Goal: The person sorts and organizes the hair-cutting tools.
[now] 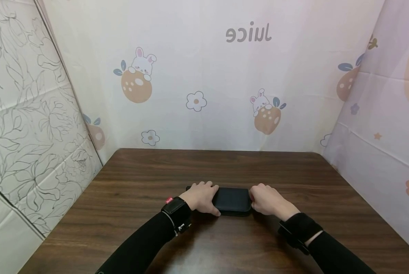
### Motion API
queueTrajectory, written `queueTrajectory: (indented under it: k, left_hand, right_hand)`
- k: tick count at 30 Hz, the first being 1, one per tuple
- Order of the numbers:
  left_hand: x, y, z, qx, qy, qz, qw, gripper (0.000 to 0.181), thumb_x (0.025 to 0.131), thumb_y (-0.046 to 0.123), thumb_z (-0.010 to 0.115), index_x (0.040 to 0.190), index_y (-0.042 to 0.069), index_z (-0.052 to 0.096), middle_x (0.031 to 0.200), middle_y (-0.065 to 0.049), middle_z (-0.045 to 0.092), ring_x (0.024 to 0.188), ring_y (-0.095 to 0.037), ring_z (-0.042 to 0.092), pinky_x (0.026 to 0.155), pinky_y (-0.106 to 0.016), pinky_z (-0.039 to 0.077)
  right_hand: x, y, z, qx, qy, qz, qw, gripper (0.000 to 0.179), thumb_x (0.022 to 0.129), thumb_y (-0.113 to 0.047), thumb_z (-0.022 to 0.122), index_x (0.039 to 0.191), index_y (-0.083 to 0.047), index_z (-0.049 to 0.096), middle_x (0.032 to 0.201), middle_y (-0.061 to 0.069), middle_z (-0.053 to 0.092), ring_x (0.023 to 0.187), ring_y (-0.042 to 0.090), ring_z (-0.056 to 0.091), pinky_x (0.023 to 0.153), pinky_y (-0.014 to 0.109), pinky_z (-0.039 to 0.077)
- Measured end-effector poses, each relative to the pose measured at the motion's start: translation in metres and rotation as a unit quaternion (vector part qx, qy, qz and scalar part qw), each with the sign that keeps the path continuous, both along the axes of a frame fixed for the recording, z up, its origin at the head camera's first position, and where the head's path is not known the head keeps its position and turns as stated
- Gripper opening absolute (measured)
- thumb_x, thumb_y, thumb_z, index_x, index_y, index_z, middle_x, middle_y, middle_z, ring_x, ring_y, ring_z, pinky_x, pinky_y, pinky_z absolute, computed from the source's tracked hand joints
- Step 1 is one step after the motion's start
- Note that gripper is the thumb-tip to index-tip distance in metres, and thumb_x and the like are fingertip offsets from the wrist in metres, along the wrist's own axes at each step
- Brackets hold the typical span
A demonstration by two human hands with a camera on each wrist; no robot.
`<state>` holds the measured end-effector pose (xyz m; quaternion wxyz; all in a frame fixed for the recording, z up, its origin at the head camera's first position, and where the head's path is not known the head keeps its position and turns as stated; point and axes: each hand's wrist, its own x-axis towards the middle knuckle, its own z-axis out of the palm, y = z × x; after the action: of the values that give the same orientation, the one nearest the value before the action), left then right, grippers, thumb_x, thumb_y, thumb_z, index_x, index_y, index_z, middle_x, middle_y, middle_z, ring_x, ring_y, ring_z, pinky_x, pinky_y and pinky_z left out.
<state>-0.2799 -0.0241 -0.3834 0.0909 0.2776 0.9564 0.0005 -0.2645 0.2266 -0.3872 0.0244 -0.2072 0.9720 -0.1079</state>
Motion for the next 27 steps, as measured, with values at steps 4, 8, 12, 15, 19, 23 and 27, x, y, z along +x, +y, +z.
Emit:
queueTrajectory:
  k: [4, 8, 12, 15, 19, 23, 27]
  left_hand:
    - [-0.001, 0.000, 0.000, -0.001, -0.001, -0.001, 1.0000, 0.092, 0.083, 0.061, 0.076, 0.157, 0.019, 0.041, 0.154, -0.006, 0.044, 0.137, -0.029, 0.046, 0.107, -0.050, 0.040]
    - [-0.001, 0.000, 0.000, -0.002, -0.002, 0.000, 1.0000, 0.091, 0.084, 0.061, 0.076, 0.157, 0.018, 0.041, 0.154, -0.006, 0.044, 0.137, -0.029, 0.046, 0.107, -0.050, 0.040]
    - [-0.001, 0.000, -0.001, -0.003, -0.002, 0.000, 1.0000, 0.091, 0.084, 0.060, 0.076, 0.157, 0.018, 0.041, 0.154, -0.007, 0.044, 0.137, -0.029, 0.046, 0.107, -0.050, 0.040]
    - [0.000, 0.000, -0.001, -0.003, -0.002, 0.000, 1.0000, 0.091, 0.084, 0.061, 0.075, 0.157, 0.018, 0.041, 0.155, -0.006, 0.044, 0.137, -0.029, 0.046, 0.108, -0.050, 0.040]
    - [0.000, 0.000, -0.001, -0.001, -0.002, 0.000, 1.0000, 0.091, 0.084, 0.060, 0.076, 0.156, 0.018, 0.041, 0.154, -0.006, 0.044, 0.137, -0.029, 0.046, 0.108, -0.050, 0.040]
    - [0.000, 0.000, -0.001, 0.000, -0.001, -0.001, 1.0000, 0.091, 0.084, 0.061, 0.076, 0.156, 0.018, 0.041, 0.154, -0.006, 0.045, 0.137, -0.029, 0.046, 0.107, -0.049, 0.040]
    - [0.000, 0.000, 0.000, 0.001, -0.001, -0.001, 1.0000, 0.091, 0.084, 0.060, 0.076, 0.156, 0.018, 0.041, 0.154, -0.006, 0.045, 0.136, -0.029, 0.047, 0.108, -0.050, 0.040]
  right_hand:
    - [0.002, -0.001, 0.001, 0.000, -0.012, -0.009, 0.9999, 0.018, 0.085, 0.004, 0.065, 0.076, -0.011, 0.060, 0.068, 0.001, 0.052, 0.055, 0.015, 0.049, 0.054, 0.031, 0.041]
    - [0.004, -0.004, 0.001, -0.004, -0.020, -0.013, 0.9997, 0.017, 0.085, 0.004, 0.065, 0.076, -0.010, 0.060, 0.068, 0.001, 0.052, 0.056, 0.015, 0.050, 0.054, 0.032, 0.042]
    - [0.006, -0.005, 0.002, -0.005, -0.020, -0.014, 0.9997, 0.017, 0.084, 0.005, 0.064, 0.076, -0.010, 0.061, 0.068, 0.001, 0.053, 0.055, 0.015, 0.050, 0.054, 0.032, 0.041]
    - [0.008, -0.005, 0.002, -0.006, -0.019, -0.016, 0.9997, 0.015, 0.083, 0.005, 0.065, 0.077, -0.009, 0.062, 0.069, 0.000, 0.053, 0.056, 0.015, 0.050, 0.054, 0.031, 0.042]
    - [0.009, -0.005, 0.003, -0.005, -0.013, -0.011, 0.9998, 0.014, 0.081, 0.005, 0.066, 0.077, -0.008, 0.062, 0.069, 0.000, 0.053, 0.057, 0.015, 0.051, 0.054, 0.031, 0.043]
    - [0.010, -0.005, 0.002, -0.004, -0.007, -0.008, 0.9999, 0.018, 0.081, 0.005, 0.066, 0.075, -0.011, 0.061, 0.068, -0.001, 0.052, 0.056, 0.014, 0.049, 0.054, 0.031, 0.042]
    - [0.012, -0.005, 0.002, -0.003, -0.007, -0.009, 0.9999, 0.022, 0.081, 0.005, 0.065, 0.070, -0.012, 0.058, 0.064, -0.001, 0.050, 0.053, 0.014, 0.046, 0.052, 0.030, 0.038]
